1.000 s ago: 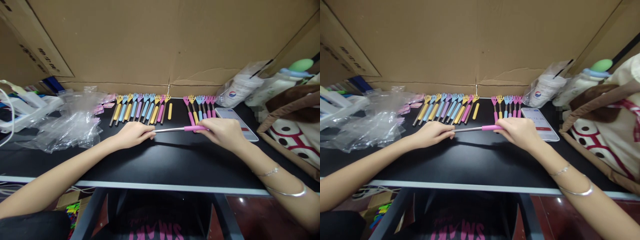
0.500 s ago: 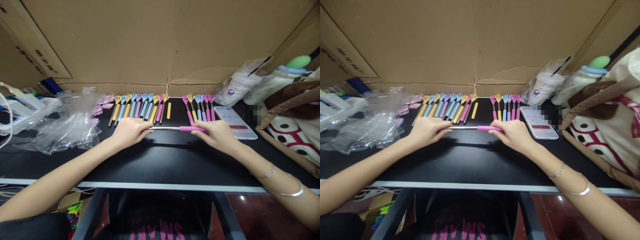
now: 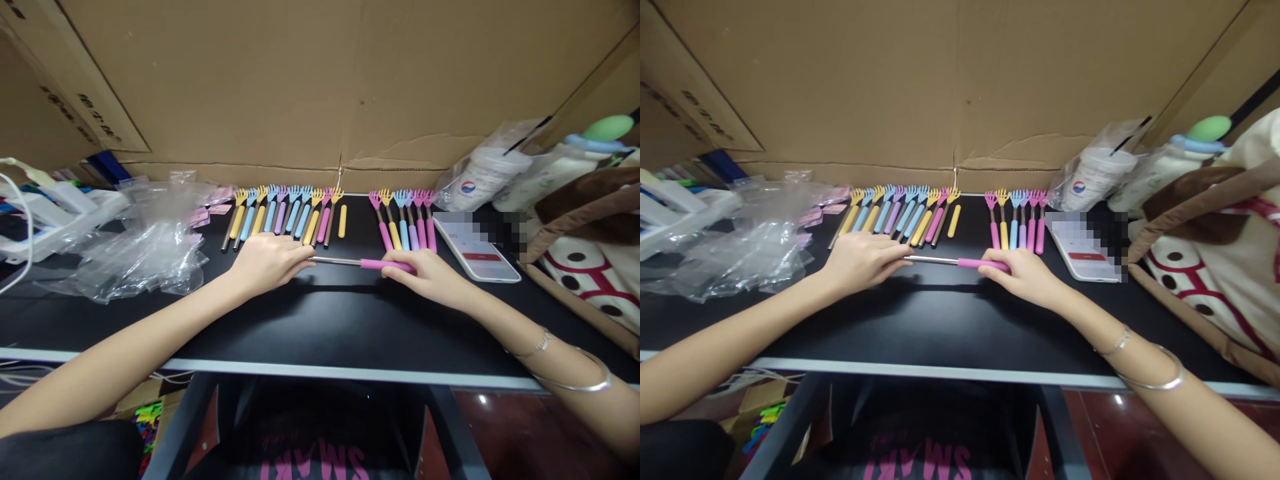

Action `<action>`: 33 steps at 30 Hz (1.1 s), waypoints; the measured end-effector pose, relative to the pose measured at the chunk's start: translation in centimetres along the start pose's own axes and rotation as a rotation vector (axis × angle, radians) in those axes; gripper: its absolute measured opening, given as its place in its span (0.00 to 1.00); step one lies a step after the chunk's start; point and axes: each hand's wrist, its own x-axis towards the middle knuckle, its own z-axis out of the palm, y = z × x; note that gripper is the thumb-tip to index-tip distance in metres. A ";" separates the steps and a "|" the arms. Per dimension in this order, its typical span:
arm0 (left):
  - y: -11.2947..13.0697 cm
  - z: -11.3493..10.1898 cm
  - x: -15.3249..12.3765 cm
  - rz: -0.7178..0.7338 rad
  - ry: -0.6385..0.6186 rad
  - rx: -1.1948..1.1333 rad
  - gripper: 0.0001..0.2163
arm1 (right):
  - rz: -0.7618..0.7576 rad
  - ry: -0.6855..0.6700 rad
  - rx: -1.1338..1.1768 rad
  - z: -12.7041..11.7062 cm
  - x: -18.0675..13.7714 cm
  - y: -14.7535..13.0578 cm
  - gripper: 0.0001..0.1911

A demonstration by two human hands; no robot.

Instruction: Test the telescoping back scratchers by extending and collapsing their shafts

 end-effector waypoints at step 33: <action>0.5 0.6 -0.1 -0.229 -0.323 -0.380 0.14 | -0.162 0.258 -0.511 0.5 -0.6 0.5 0.18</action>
